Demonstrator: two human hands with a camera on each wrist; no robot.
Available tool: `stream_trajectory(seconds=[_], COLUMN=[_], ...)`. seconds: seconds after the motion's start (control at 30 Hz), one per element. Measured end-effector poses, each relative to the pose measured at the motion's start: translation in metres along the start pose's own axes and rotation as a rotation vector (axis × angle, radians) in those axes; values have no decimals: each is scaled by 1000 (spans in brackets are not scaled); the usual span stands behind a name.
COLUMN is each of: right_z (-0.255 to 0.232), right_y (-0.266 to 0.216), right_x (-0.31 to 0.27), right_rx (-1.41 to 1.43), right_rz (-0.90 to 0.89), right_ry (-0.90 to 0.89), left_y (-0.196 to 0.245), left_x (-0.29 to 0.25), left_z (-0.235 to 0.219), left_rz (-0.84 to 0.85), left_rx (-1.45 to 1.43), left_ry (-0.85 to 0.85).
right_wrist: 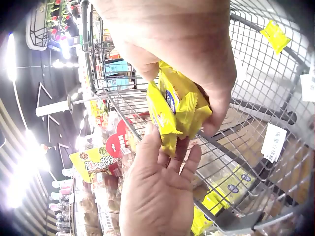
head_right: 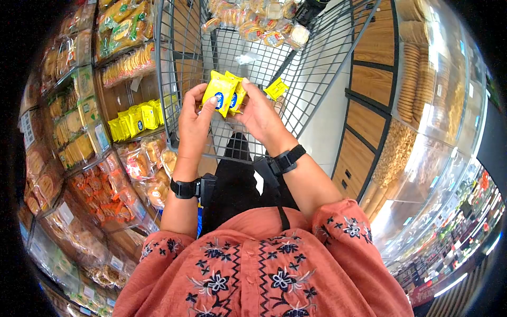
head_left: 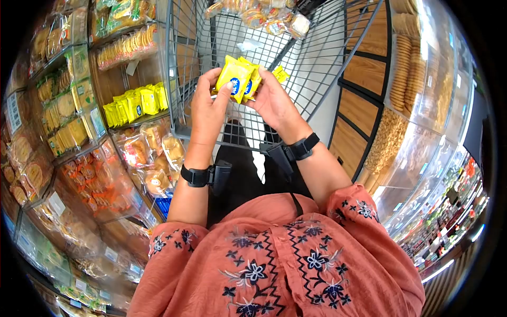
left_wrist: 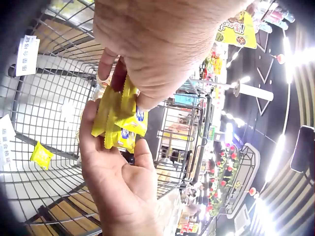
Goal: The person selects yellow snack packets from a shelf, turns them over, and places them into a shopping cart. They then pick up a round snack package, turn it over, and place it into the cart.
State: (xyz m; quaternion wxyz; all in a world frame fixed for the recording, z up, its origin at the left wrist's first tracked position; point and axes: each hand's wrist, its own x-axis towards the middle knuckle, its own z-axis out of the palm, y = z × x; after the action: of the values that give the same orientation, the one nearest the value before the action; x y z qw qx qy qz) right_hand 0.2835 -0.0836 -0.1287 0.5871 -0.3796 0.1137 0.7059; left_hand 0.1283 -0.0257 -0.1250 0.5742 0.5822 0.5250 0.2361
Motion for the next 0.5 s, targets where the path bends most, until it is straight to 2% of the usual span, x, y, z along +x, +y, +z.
stream_trajectory(seconds=[0.07,0.17,0.2,0.3,0.33,0.43,0.5], right_z=[4,1,1,-11,-8,-14,-16], right_y=[0,6,5,3,-3,-20,-43], right_x=[-2,-5,-7,-8,-12,-21,-29], right_rx=[0,-115,-210,-234,-217,-214,-192], right_rz=[3,-53,-69,-108,-93,-154,-211], right_ry=[-28,-3,30,58,77,150,142], left_y=[-1,4,7,1,-5,-29,-63], left_x=[-1,-2,-3,7,16,52,75], left_z=[1,10,13,19,19,27,51], left_rz=[-33,-26,27,42,-50,-74,-100], left_rx=[-37,105,195,155,118,114,211], left_ry=[9,-8,-40,-45,-24,-26,-136])
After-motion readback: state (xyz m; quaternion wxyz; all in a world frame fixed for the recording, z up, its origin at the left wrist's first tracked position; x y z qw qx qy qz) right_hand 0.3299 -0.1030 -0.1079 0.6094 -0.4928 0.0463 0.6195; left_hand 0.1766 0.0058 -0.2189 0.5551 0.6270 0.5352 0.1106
